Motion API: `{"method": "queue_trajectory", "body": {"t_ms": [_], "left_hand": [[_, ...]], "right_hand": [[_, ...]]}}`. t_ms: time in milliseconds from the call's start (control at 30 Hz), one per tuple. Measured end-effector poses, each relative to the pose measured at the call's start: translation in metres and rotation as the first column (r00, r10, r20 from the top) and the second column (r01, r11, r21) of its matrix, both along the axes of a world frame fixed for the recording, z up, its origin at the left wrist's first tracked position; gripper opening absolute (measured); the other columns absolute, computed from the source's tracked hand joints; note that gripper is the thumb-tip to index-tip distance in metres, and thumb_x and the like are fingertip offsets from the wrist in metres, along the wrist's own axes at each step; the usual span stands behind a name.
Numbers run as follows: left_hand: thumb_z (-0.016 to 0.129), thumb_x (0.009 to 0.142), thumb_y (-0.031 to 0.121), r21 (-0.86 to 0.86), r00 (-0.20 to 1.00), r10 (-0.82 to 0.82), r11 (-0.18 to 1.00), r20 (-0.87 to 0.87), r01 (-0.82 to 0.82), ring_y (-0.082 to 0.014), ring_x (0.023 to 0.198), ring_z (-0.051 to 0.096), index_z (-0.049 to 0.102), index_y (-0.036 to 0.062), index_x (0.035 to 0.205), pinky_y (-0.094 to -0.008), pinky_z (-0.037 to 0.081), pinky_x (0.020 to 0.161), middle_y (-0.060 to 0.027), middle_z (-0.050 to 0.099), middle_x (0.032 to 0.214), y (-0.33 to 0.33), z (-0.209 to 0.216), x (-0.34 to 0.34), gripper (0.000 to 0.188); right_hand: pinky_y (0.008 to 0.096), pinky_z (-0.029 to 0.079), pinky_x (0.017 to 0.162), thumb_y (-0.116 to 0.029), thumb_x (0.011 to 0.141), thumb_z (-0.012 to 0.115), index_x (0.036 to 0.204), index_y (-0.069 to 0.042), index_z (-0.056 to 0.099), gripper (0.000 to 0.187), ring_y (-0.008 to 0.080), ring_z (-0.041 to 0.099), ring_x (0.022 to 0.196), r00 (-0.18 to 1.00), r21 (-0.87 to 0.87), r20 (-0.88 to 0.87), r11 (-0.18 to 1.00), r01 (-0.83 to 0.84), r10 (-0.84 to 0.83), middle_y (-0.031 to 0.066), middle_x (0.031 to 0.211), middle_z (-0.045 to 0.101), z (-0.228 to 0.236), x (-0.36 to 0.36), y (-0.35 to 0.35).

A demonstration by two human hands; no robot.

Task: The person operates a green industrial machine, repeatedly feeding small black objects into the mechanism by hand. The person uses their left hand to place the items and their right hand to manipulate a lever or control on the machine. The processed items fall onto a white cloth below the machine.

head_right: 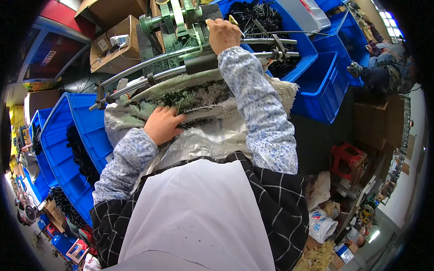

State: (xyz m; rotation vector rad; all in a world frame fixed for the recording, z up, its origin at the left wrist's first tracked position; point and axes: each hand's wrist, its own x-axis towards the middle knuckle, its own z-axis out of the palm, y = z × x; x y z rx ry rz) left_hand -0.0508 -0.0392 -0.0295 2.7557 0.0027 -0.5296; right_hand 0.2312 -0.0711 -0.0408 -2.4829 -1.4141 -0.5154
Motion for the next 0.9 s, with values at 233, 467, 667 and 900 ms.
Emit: {"method": "queue_trajectory", "body": {"t_ms": [233,467,667,900], "left_hand": [[0.065,0.069,0.019,0.219,0.994,-0.003,0.976,0.114,-0.022,-0.0276,0.094,0.052,0.060,0.0139,0.102,-0.0380,0.040,0.084,-0.0129,0.056,0.092,-0.009,-0.031,-0.018,0.033],[0.057,0.073,0.009,-0.057,0.981,0.129,0.991,0.145,-0.122,-0.0294,0.081,0.056,0.057,0.0102,0.101,-0.0381,0.043,0.075,-0.0121,0.056,0.084,0.009,-0.004,-0.012,0.029],[0.052,0.076,-0.001,-0.205,0.965,0.198,0.965,0.172,-0.162,-0.0369,0.091,0.055,0.045,0.0066,0.115,-0.0425,0.045,0.079,-0.0212,0.049,0.106,0.023,0.015,-0.010,0.040],[0.053,0.081,-0.001,-0.342,0.901,0.390,0.886,0.190,-0.312,-0.0388,0.085,0.055,0.040,0.0013,0.111,-0.0402,0.047,0.075,-0.0191,0.042,0.107,0.025,0.032,-0.012,0.033]], "right_hand": [[0.0367,0.050,0.072,-0.012,0.081,0.054,0.103,-0.017,0.065,0.025,0.0231,0.062,0.080,1.000,-0.141,-0.011,0.990,0.009,-0.010,0.0059,0.084,0.064,-0.009,0.008,0.015],[0.0366,0.045,0.080,-0.015,0.082,0.054,0.103,-0.018,0.065,0.024,0.0222,0.059,0.082,0.995,-0.046,-0.046,0.995,-0.093,0.090,0.0030,0.088,0.064,-0.025,0.024,0.016],[0.0385,0.041,0.081,-0.024,0.083,0.054,0.110,-0.018,0.061,0.028,0.0219,0.054,0.093,0.998,-0.107,0.031,0.993,-0.044,0.048,0.0041,0.100,0.060,-0.021,0.026,0.017],[0.0440,0.042,0.083,-0.024,0.076,0.059,0.109,-0.011,0.059,0.036,0.0292,0.055,0.103,0.989,-0.010,-0.147,1.000,0.022,-0.023,0.0104,0.101,0.063,-0.026,0.021,0.001]]}}
